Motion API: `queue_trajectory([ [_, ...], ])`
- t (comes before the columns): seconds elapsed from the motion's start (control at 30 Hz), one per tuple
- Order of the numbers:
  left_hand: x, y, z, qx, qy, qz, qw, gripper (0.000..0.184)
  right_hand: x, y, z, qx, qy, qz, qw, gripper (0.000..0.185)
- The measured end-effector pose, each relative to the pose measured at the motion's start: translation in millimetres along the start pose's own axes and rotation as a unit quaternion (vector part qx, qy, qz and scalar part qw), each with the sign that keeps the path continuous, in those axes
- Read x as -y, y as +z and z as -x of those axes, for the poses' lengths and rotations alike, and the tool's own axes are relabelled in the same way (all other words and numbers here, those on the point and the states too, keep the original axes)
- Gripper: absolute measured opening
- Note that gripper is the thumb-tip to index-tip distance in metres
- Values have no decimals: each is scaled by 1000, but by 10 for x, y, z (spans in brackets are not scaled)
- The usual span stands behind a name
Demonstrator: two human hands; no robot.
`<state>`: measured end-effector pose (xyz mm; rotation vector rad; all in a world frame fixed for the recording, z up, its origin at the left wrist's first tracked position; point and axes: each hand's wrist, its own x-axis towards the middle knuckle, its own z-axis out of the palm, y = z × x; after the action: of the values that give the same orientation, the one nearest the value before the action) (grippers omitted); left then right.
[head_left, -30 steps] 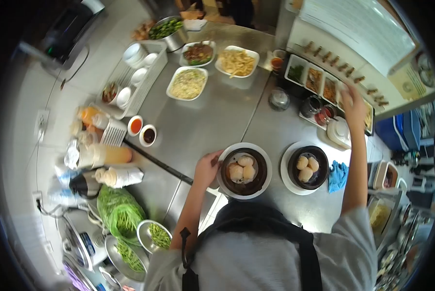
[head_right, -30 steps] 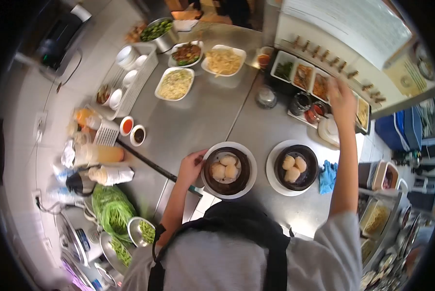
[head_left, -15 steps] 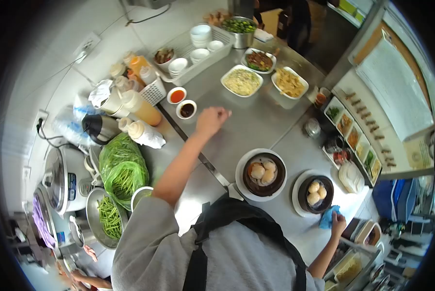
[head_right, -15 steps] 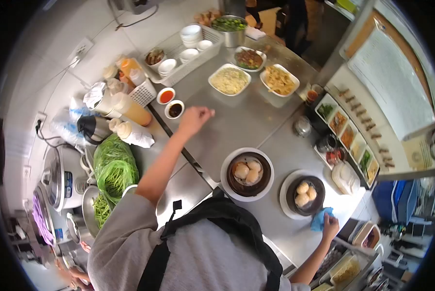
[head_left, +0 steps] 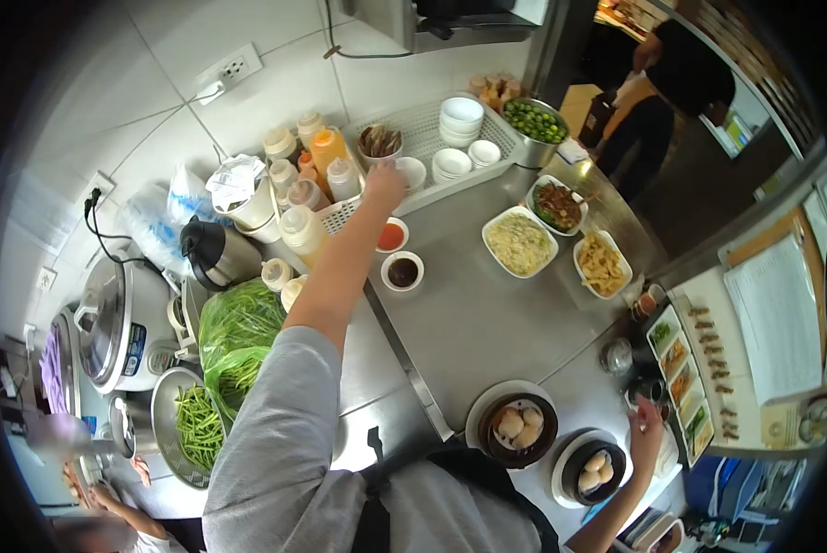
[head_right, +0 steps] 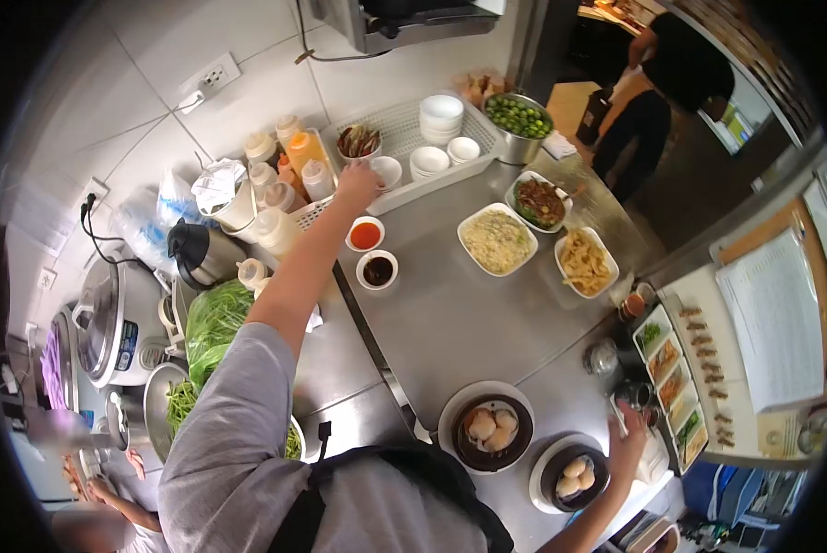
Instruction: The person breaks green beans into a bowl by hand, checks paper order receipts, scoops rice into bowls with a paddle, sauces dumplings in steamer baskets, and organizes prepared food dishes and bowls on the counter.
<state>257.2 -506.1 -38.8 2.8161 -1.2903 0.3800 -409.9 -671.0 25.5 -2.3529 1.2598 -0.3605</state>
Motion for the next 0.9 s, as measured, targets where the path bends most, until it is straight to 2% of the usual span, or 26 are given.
queue_trajectory([
  [0.07, -31, -51, -34, -21, 8, -21, 1000, 16, 754, 87, -337, 19, -71, -22, 997, 30],
  [0.17, -210, -446, 96, -129, 4, 37, 991, 14, 1118, 276, -702, 39, -169, -39, 984, 26],
  [0.23, -547, -729, 295, -90, -50, 142, 984, 14, 1307, 327, -727, 48, -173, -55, 982, 23],
  [0.3, -852, -927, 610, -134, 67, 123, 981, 15, 1260, 414, -665, 43, -169, -75, 982, 23],
  [0.33, -931, -749, 663, -121, 113, 88, 982, 22, 1230, 450, -612, 39, -169, -85, 981, 22],
  [0.43, -1095, -286, 816, -52, 168, 25, 984, 19, 1145, 480, -388, 34, -159, -88, 983, 22],
  [0.53, -1093, 176, 918, -19, 132, -1, 991, 14, 1017, 407, -176, 41, -139, -91, 985, 21],
  [0.57, -1091, 3, 928, 52, 119, -24, 991, 16, 946, 364, -118, 38, -117, -92, 988, 20],
  [0.63, -980, -355, 853, -20, 42, -63, 997, 20, 807, 308, -60, 36, -71, -96, 992, 20],
  [0.73, -371, -862, 523, -70, -97, -144, 982, 31, 650, 293, -116, 15, -80, -101, 991, 19],
  [0.8, 178, -1413, 391, 60, -259, -100, 959, 38, 735, 339, -191, 6, -105, -100, 989, 17],
  [0.87, 708, -1407, 450, 70, -348, -75, 932, 39, 1004, 398, -257, 9, -113, -104, 988, 16],
  [0.9, 899, -1372, 503, 139, -298, -40, 944, 42, 1070, 502, -298, 5, -143, -114, 983, 15],
])
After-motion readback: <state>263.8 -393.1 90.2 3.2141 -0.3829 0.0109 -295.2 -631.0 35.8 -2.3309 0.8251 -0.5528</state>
